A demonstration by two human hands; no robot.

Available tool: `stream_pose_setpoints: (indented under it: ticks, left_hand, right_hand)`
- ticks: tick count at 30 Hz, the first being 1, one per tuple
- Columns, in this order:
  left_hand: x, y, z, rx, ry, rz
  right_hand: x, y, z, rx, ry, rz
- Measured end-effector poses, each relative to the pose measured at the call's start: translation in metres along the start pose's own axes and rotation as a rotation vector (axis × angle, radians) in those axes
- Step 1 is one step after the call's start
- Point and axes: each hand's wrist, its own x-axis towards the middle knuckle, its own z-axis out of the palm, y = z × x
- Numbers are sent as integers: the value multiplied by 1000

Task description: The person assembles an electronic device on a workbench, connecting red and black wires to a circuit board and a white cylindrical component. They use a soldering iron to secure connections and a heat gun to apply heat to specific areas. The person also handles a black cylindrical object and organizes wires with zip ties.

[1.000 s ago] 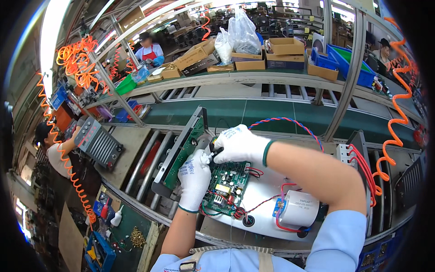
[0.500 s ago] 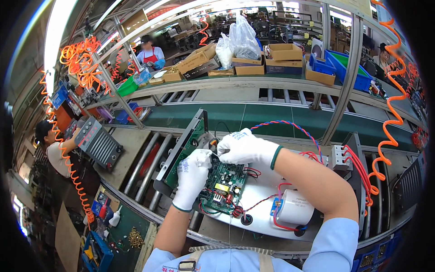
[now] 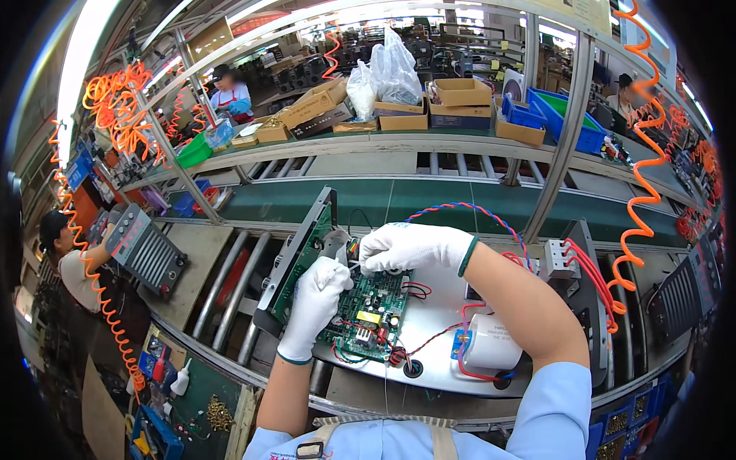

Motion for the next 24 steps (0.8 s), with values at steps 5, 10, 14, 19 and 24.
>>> stream_pose_setpoints:
  ticks: [5,10,14,19,24]
  left_hand:
    - [0,3,-3,73,-48,4]
    - [0,2,-7,74,-117,-3]
    - [1,1,-6,5,-123,-32]
    - [-2,10,14,311,132,60]
    - [7,-7,6,531,130,242]
  right_hand:
    - [2,0,8,-82,49,-108]
    - [4,-12,10,-189,31,-72]
    - [3,-5,14,-178,76,-187]
    - [-11,-37,11,-298,63,-129]
    - [-10,-49,22,16,99,-253]
